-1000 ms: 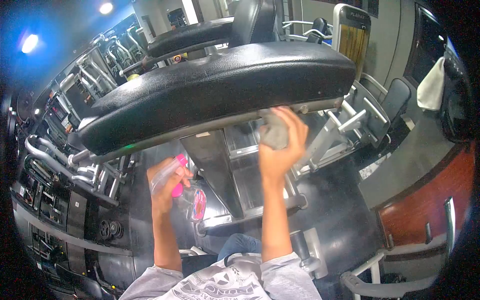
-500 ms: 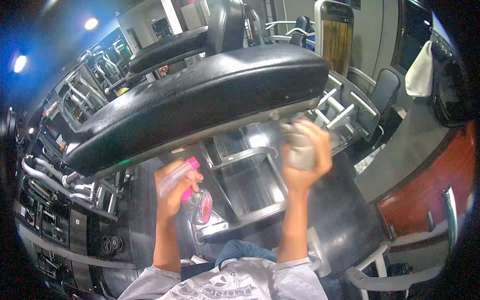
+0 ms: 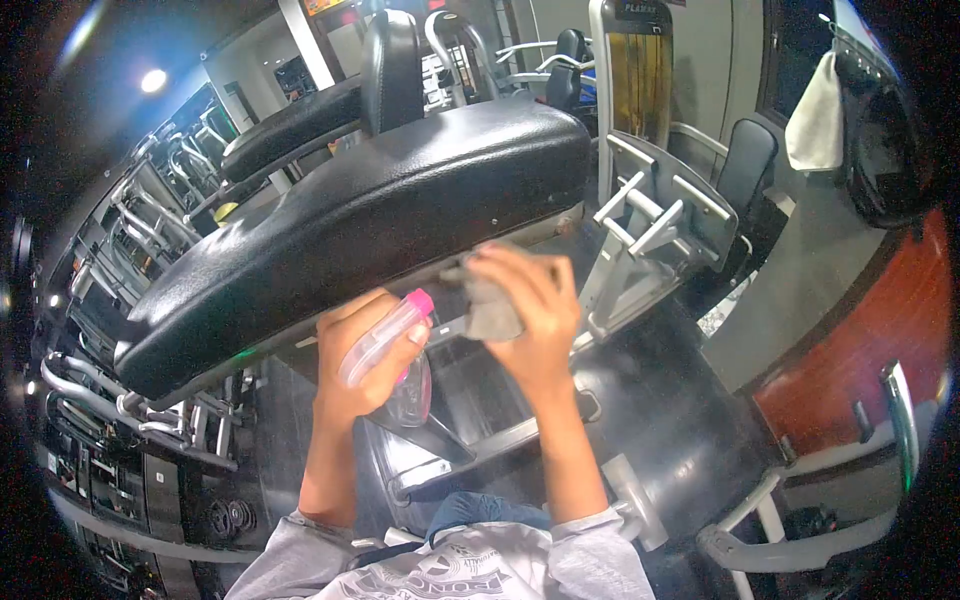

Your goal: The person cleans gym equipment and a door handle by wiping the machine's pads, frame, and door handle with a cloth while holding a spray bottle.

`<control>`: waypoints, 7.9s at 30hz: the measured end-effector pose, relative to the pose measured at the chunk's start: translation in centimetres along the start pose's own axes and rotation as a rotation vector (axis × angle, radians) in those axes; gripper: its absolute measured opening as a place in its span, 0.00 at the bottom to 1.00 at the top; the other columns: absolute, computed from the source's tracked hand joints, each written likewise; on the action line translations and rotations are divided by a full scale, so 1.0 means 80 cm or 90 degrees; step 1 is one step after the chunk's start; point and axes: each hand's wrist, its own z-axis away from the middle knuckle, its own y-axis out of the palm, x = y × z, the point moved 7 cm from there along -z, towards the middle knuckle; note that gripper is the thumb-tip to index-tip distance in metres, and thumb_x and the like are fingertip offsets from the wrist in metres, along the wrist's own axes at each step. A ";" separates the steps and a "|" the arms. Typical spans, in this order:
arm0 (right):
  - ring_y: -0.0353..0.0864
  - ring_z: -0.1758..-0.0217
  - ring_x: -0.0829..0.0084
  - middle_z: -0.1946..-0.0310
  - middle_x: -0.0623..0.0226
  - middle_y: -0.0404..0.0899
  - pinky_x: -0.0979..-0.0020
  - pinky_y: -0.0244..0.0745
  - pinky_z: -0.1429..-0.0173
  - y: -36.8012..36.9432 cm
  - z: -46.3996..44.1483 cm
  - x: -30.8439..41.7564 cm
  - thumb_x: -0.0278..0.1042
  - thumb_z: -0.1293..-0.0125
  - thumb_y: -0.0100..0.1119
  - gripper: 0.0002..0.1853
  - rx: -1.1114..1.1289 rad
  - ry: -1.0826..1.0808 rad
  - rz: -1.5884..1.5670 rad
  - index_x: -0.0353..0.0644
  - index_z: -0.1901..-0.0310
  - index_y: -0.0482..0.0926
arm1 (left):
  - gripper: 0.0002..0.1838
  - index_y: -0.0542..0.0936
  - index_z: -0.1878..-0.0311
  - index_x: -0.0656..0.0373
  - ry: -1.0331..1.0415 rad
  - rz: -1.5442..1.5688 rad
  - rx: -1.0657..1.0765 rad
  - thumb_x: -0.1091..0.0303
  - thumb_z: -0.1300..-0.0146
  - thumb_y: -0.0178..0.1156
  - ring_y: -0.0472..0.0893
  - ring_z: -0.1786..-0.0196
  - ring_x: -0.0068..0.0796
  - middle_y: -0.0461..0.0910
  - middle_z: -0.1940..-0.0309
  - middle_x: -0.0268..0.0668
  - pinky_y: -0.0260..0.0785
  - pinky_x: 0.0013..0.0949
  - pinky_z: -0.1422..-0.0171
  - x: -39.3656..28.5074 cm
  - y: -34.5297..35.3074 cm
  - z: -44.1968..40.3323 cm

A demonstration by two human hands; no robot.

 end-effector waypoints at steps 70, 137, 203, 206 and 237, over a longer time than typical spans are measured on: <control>0.79 0.42 0.56 0.48 0.57 0.80 0.62 0.72 0.38 0.132 0.084 0.136 0.16 0.55 0.68 0.24 -0.071 0.214 -0.213 0.41 0.52 0.81 | 0.10 0.78 0.73 0.64 -0.317 0.234 -0.309 0.70 0.38 0.61 0.76 0.78 0.18 0.76 0.81 0.32 0.66 0.25 0.74 0.106 -0.106 0.234; 0.72 0.44 0.57 0.50 0.54 0.72 0.61 0.63 0.35 0.168 0.181 0.086 0.20 0.42 0.61 0.17 -0.054 0.319 -0.275 0.38 0.50 0.74 | 0.07 0.80 0.63 0.62 -0.607 0.360 -0.254 0.68 0.34 0.63 0.76 0.71 0.15 0.76 0.71 0.29 0.67 0.22 0.67 0.169 -0.033 0.398; 0.78 0.54 0.63 0.59 0.55 0.80 0.64 0.71 0.46 0.259 0.583 -0.021 0.45 0.31 0.52 0.29 0.199 1.064 -0.281 0.27 0.38 0.70 | 0.12 0.82 0.61 0.59 -0.714 0.318 -0.194 0.58 0.35 0.62 0.74 0.72 0.16 0.76 0.78 0.28 0.61 0.24 0.65 0.191 -0.004 0.448; 0.76 0.61 0.75 0.65 0.65 0.78 0.70 0.71 0.56 0.250 0.533 -0.020 0.42 0.31 0.54 0.21 0.195 1.083 -0.239 0.32 0.47 0.76 | 0.12 0.82 0.61 0.58 -0.721 0.336 -0.198 0.58 0.35 0.62 0.74 0.73 0.16 0.76 0.79 0.28 0.61 0.24 0.65 0.193 -0.001 0.454; 0.82 0.48 0.61 0.48 0.64 0.79 0.54 0.80 0.48 0.316 0.563 0.078 0.50 0.26 0.44 0.19 -0.111 1.449 -0.773 0.48 0.44 0.74 | 0.12 0.81 0.61 0.58 -0.703 0.341 -0.230 0.58 0.34 0.63 0.76 0.73 0.16 0.78 0.73 0.27 0.61 0.23 0.70 0.204 -0.009 0.490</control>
